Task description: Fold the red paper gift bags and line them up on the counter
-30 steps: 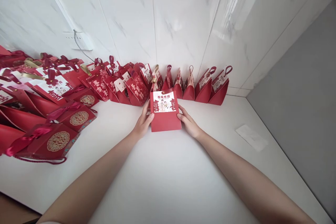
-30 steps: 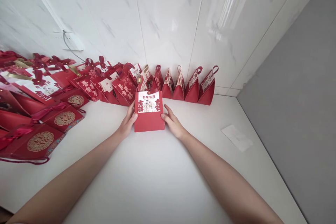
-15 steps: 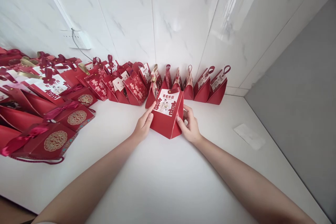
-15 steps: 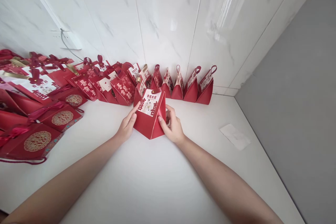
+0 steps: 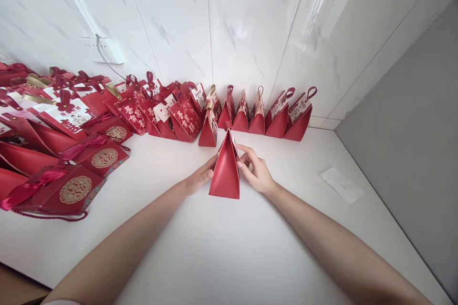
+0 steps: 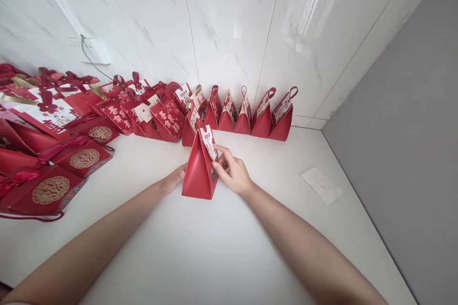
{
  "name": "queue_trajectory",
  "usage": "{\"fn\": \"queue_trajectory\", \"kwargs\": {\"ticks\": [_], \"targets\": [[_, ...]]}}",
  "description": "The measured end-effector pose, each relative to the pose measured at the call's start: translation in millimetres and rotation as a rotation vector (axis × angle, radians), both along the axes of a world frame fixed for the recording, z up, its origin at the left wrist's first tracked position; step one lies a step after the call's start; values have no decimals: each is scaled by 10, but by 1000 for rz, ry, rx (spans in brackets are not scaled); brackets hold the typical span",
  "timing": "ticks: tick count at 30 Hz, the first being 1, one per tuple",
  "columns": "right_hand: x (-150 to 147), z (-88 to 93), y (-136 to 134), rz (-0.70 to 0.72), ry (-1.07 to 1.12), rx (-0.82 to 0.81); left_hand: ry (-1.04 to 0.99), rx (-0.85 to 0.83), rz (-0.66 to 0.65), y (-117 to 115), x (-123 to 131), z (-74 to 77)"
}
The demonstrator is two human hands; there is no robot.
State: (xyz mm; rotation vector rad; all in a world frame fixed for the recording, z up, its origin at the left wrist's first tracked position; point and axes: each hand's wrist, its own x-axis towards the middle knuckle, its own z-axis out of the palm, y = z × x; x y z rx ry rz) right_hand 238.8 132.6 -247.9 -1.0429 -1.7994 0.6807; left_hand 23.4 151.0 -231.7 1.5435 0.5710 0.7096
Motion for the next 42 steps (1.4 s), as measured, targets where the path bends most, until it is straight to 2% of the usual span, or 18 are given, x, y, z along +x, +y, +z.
{"fn": "queue_trajectory", "kwargs": {"ticks": [4, 8, 12, 15, 20, 25, 30, 37, 42], "targets": [[-4, 12, -6, -5, 16, 3, -60, -15, 76, -42, 90, 20], [-14, 7, 3, 6, 32, -31, -75, -78, 84, -93, 139, 89], [-4, -61, 93, -97, -39, -110, -65, -113, 115, -102, 110, 114], [17, -122, 181, -149, -129, -164, -11, -114, 75, -58, 31, 76], [35, -154, 229, -58, -266, -132, -3, -110, 15, 6, -63, 7], [29, -148, 216, -46, -277, -119, 7, -120, 52, -29, -12, 54], [31, -144, 218, -40, -288, -111, 11, -91, 15, -45, 16, 112], [31, -135, 209, -31, -301, -104, -25, -95, -47, -10, -11, 74], [19, -120, 199, -17, -302, -107, -197, -157, -78, -28, -25, 48]]}}
